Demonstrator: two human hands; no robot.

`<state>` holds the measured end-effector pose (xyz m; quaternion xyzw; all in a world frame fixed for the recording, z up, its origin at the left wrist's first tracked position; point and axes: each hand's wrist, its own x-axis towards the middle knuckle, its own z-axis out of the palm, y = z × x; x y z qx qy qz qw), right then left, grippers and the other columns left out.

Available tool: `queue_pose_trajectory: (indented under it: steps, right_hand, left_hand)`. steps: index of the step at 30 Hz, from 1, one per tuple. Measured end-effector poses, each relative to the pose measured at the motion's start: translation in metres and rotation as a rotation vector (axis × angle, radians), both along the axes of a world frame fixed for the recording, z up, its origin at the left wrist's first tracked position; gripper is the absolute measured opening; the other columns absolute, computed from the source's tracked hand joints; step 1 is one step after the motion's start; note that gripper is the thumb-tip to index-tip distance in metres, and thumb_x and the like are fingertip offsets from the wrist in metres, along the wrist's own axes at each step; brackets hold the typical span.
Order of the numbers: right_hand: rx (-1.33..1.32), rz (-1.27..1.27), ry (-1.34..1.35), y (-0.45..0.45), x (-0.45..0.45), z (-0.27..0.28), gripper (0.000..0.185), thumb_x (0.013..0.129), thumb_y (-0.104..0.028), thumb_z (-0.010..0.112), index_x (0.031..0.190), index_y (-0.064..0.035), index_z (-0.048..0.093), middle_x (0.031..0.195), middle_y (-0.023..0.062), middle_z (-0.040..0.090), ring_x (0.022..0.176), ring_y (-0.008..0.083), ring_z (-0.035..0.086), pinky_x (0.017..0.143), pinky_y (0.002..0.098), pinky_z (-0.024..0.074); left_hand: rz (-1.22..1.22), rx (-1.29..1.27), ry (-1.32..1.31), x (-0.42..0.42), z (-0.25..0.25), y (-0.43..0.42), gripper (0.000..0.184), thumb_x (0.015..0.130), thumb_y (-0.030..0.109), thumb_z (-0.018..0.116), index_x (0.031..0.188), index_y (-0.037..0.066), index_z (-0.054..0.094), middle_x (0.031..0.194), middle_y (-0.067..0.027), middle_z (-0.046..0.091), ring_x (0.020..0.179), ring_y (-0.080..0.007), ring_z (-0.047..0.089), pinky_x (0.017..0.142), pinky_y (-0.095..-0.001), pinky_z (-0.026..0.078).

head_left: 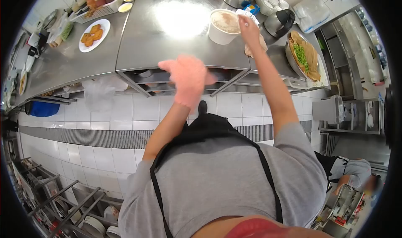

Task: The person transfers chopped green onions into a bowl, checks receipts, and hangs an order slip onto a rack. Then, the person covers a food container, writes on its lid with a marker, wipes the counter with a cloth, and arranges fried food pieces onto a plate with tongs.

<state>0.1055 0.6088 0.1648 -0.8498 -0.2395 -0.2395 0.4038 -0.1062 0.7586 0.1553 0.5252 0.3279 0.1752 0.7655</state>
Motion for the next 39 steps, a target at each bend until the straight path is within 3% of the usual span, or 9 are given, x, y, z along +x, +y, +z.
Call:
queue_pose_trajectory:
  steps: [6, 10, 19, 27, 30, 32, 34, 37, 39]
  right_hand:
    - [-0.278, 0.164, 0.341, 0.016, 0.105, -0.032, 0.054, 0.081, -0.045, 0.043, 0.110, -0.0006, 0.050, 0.100, 0.0182, 0.058, 0.096, 0.0329, 0.054, 0.083, 0.0347, 0.0409]
    - [-0.279, -0.006, 0.351, 0.036, 0.071, -0.036, 0.052, 0.081, -0.042, 0.044, 0.109, 0.0004, 0.049, 0.096, 0.0263, 0.056, 0.091, 0.0398, 0.054, 0.079, 0.0425, 0.0417]
    - [-0.087, 0.092, 0.407, 0.049, 0.062, -0.031, 0.045, 0.080, -0.033, 0.051, 0.105, 0.0050, 0.051, 0.096, 0.0264, 0.056, 0.092, 0.0379, 0.054, 0.077, 0.0397, 0.0431]
    - [-0.072, 0.122, 0.373, 0.061, 0.037, -0.030, 0.045, 0.079, -0.031, 0.053, 0.107, 0.0053, 0.050, 0.098, 0.0261, 0.056, 0.092, 0.0373, 0.054, 0.079, 0.0389, 0.0428]
    - [-0.095, 0.206, 0.299, 0.058, 0.052, -0.048, 0.043, 0.081, -0.034, 0.055, 0.108, -0.0001, 0.053, 0.089, 0.0190, 0.061, 0.085, 0.0257, 0.059, 0.074, 0.0316, 0.0445]
    - [-0.109, 0.334, 0.501, 0.063, 0.053, -0.030, 0.043, 0.080, -0.035, 0.054, 0.107, -0.0010, 0.053, 0.090, 0.0172, 0.061, 0.084, 0.0244, 0.059, 0.073, 0.0314, 0.0448]
    - [-0.107, 0.417, 0.632, 0.074, 0.061, -0.022, 0.041, 0.080, -0.035, 0.053, 0.105, -0.0020, 0.055, 0.087, 0.0140, 0.061, 0.081, 0.0209, 0.058, 0.070, 0.0298, 0.0448]
    - [-0.087, 0.416, 0.738, 0.072, 0.085, -0.033, 0.035, 0.082, -0.033, 0.053, 0.098, -0.0026, 0.060, 0.081, 0.0086, 0.062, 0.074, 0.0143, 0.056, 0.065, 0.0263, 0.0444]
    - [-0.057, 0.426, 0.763, 0.076, 0.099, -0.034, 0.032, 0.082, -0.030, 0.053, 0.093, -0.0018, 0.062, 0.079, 0.0067, 0.062, 0.071, 0.0125, 0.055, 0.063, 0.0254, 0.0440]
  left_hand:
    - [0.093, -0.043, 0.114, 0.103, 0.013, -0.067, 0.014, 0.077, 0.025, 0.055, 0.071, 0.012, 0.055, 0.072, -0.0020, 0.054, 0.074, -0.0124, 0.051, 0.055, -0.0279, 0.043]
    - [0.202, 0.012, 0.114, 0.149, 0.006, -0.075, 0.015, 0.075, 0.026, 0.057, 0.077, 0.011, 0.054, 0.072, -0.0019, 0.054, 0.074, -0.0131, 0.051, 0.056, -0.0272, 0.043]
    - [0.397, 0.195, 0.046, 0.168, -0.028, 0.034, 0.027, 0.072, 0.026, 0.061, 0.089, 0.006, 0.051, 0.072, -0.0016, 0.054, 0.073, -0.0147, 0.052, 0.060, -0.0256, 0.044]
    - [0.196, 0.758, -0.464, 0.130, -0.055, -0.014, 0.041, 0.069, 0.026, 0.064, 0.099, 0.002, 0.049, 0.071, -0.0013, 0.054, 0.072, -0.0161, 0.052, 0.064, -0.0242, 0.044]
    - [0.047, 0.816, -0.430, 0.145, -0.012, 0.026, 0.047, 0.068, 0.026, 0.065, 0.103, 0.001, 0.049, 0.071, -0.0012, 0.054, 0.071, -0.0167, 0.052, 0.065, -0.0236, 0.044]
    - [-0.185, 0.709, -0.249, 0.148, 0.026, 0.054, 0.033, 0.072, 0.026, 0.062, 0.094, 0.003, 0.054, 0.070, -0.0009, 0.055, 0.068, -0.0148, 0.053, 0.063, -0.0249, 0.045]
    - [-0.258, -0.099, 0.145, 0.160, 0.062, 0.060, 0.018, 0.078, 0.024, 0.056, 0.078, 0.006, 0.060, 0.071, -0.0020, 0.058, 0.066, -0.0130, 0.054, 0.060, -0.0269, 0.045]
    - [-0.540, -0.682, -0.123, 0.204, -0.012, 0.072, 0.019, 0.076, 0.024, 0.058, 0.079, 0.006, 0.061, 0.075, -0.0016, 0.059, 0.067, -0.0117, 0.055, 0.060, -0.0267, 0.044]
    - [-0.455, -0.545, -0.295, 0.217, -0.043, 0.076, 0.020, 0.076, 0.021, 0.058, 0.088, 0.005, 0.061, 0.085, -0.0022, 0.061, 0.074, -0.0141, 0.058, 0.066, -0.0244, 0.047]
